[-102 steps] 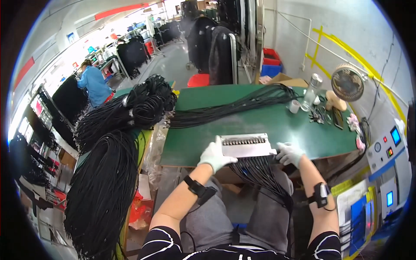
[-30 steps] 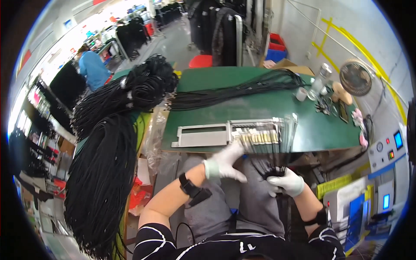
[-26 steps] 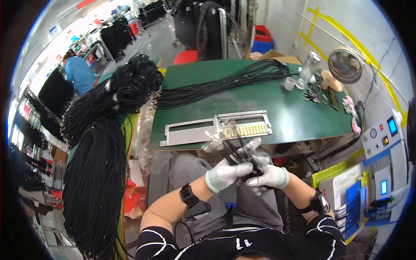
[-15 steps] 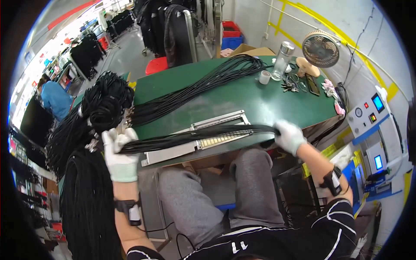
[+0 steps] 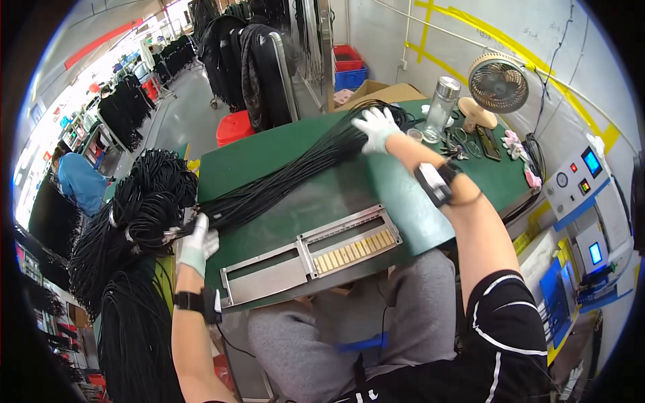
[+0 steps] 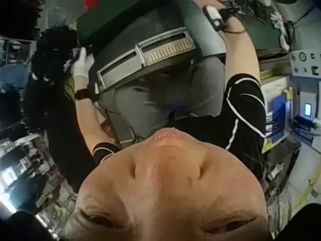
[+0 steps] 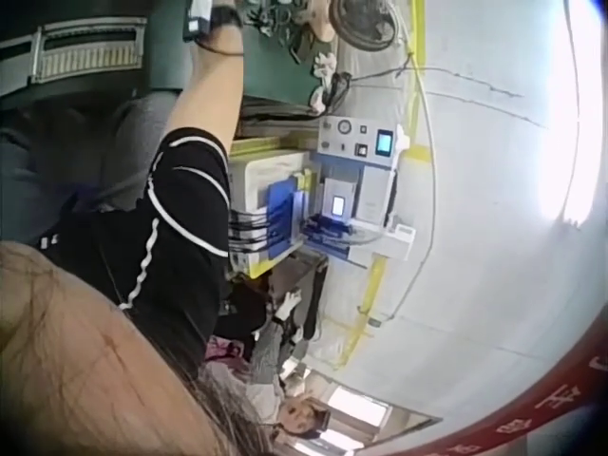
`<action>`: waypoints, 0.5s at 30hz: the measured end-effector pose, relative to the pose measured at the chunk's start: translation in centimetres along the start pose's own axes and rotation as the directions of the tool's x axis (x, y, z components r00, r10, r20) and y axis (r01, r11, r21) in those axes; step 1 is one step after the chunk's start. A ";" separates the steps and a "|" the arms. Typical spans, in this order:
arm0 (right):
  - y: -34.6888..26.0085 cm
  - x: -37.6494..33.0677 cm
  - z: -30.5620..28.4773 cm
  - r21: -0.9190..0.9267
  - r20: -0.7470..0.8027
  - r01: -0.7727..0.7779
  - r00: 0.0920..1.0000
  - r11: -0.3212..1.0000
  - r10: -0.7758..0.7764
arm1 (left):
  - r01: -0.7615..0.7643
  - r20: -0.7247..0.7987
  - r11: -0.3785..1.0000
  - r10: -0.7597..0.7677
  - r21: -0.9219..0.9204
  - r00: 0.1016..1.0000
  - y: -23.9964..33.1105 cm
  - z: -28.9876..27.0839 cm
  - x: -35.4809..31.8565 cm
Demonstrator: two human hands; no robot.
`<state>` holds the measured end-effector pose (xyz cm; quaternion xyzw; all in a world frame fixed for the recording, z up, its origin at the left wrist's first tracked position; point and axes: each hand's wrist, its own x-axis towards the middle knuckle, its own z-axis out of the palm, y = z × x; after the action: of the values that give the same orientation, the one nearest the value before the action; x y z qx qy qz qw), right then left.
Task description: The person inserts several black cables into a metal jig one by one and aligns the connectors. Then, they transfer the jig to a machine, press a button, and return to the table to organize more cables.
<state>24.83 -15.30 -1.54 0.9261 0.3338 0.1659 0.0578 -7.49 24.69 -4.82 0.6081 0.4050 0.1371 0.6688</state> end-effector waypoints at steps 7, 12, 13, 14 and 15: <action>-7.5 -10.9 0.6 0.472 -0.183 0.270 0.961 0.839 -0.206 | -0.673 0.626 0.728 0.467 0.128 0.624 3.6 4.3 -16.0; -10.3 -14.8 0.6 0.509 -0.252 0.317 0.944 0.801 -0.214 | -0.970 0.629 0.057 0.770 -0.235 -0.107 11.2 10.0 -30.4; -10.7 -15.2 0.8 0.479 -0.207 0.246 0.964 0.842 -0.164 | -0.943 0.380 -0.086 0.900 -0.323 -0.212 11.0 10.1 -32.0; -11.2 -15.8 1.1 0.487 -0.204 0.269 0.960 0.831 -0.191 | -0.952 0.377 -0.076 0.907 -0.296 -0.190 11.3 9.7 -33.1; -12.2 -15.9 1.5 0.507 -0.245 0.286 0.952 0.813 -0.182 | -0.965 0.500 -0.048 0.848 -0.258 -0.176 12.3 9.2 -34.4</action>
<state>6.56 -16.04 -9.88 0.8372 0.4823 0.1425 -0.2146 -19.00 -2.35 18.81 0.7838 -0.3480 0.3557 0.3716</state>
